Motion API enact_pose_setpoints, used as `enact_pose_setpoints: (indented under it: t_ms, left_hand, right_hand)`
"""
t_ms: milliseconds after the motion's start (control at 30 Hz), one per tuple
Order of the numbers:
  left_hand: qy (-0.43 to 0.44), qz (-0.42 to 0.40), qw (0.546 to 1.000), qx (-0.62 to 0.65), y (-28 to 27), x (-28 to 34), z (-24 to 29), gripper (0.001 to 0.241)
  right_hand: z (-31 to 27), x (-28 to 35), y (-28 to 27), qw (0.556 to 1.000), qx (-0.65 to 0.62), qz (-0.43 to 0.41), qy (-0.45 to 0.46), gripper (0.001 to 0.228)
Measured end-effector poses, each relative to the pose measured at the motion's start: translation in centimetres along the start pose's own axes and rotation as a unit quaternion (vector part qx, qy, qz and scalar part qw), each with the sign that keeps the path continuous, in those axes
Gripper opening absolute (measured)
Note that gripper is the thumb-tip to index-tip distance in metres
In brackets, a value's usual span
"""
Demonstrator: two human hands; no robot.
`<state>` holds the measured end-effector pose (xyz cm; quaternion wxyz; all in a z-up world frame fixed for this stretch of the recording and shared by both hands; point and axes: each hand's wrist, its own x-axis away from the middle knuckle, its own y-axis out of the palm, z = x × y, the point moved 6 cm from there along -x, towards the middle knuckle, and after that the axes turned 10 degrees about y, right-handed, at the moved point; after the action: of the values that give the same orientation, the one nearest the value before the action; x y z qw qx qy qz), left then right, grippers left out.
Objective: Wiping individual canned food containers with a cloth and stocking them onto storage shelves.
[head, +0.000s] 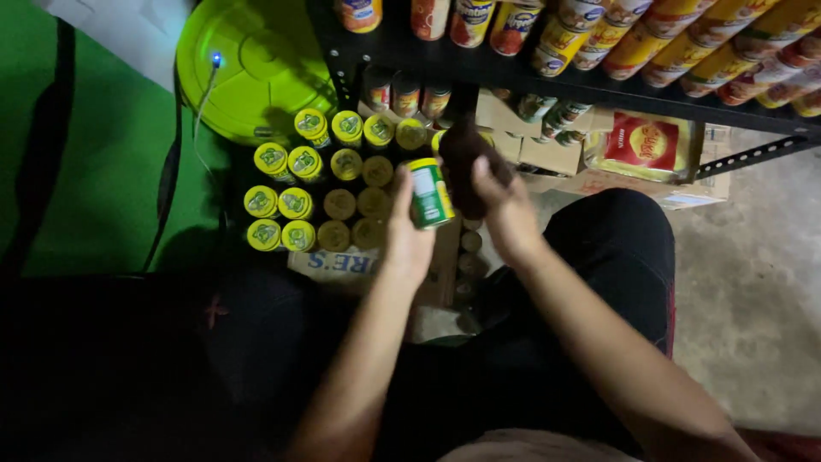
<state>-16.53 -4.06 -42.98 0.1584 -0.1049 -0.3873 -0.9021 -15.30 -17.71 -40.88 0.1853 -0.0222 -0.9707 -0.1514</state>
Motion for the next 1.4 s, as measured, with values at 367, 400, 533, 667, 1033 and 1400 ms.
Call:
enact_pose_setpoints:
  t_ms: [367, 400, 533, 667, 1033, 1400]
  left_hand:
    - [0.069, 0.076, 0.99, -0.099, -0.6, -1.2, 1.3, 0.071]
    - [0.053, 0.082, 0.991, -0.089, -1.8, -2.3, -0.3, 0.078]
    - [0.104, -0.005, 0.982, -0.156, -0.7, -0.4, -0.4, 0.057]
    - [-0.054, 0.021, 0.97, -0.235, 1.5, 1.6, -0.6, 0.106]
    - [-0.041, 0.023, 0.997, 0.065, -3.5, -2.8, -2.8, 0.095]
    - [-0.051, -0.128, 0.975, -0.174, 0.6, 1.0, -1.1, 0.075]
  right_hand:
    - [-2.9, 9.2, 6.8, 0.907, 0.275, -0.158, -0.279, 0.059]
    - [-2.6, 8.2, 6.5, 0.914, 0.271, -0.142, -0.266, 0.059]
    - [-2.1, 3.4, 5.0, 0.947, 0.194, -0.076, -0.244, 0.048]
    - [-2.4, 3.8, 4.7, 0.959, 0.142, -0.06, -0.238, 0.046]
    - [-1.6, 7.2, 5.1, 0.909, 0.264, -0.132, -0.295, 0.065]
    - [-3.4, 6.1, 4.0, 0.902, 0.279, -0.053, -0.324, 0.069]
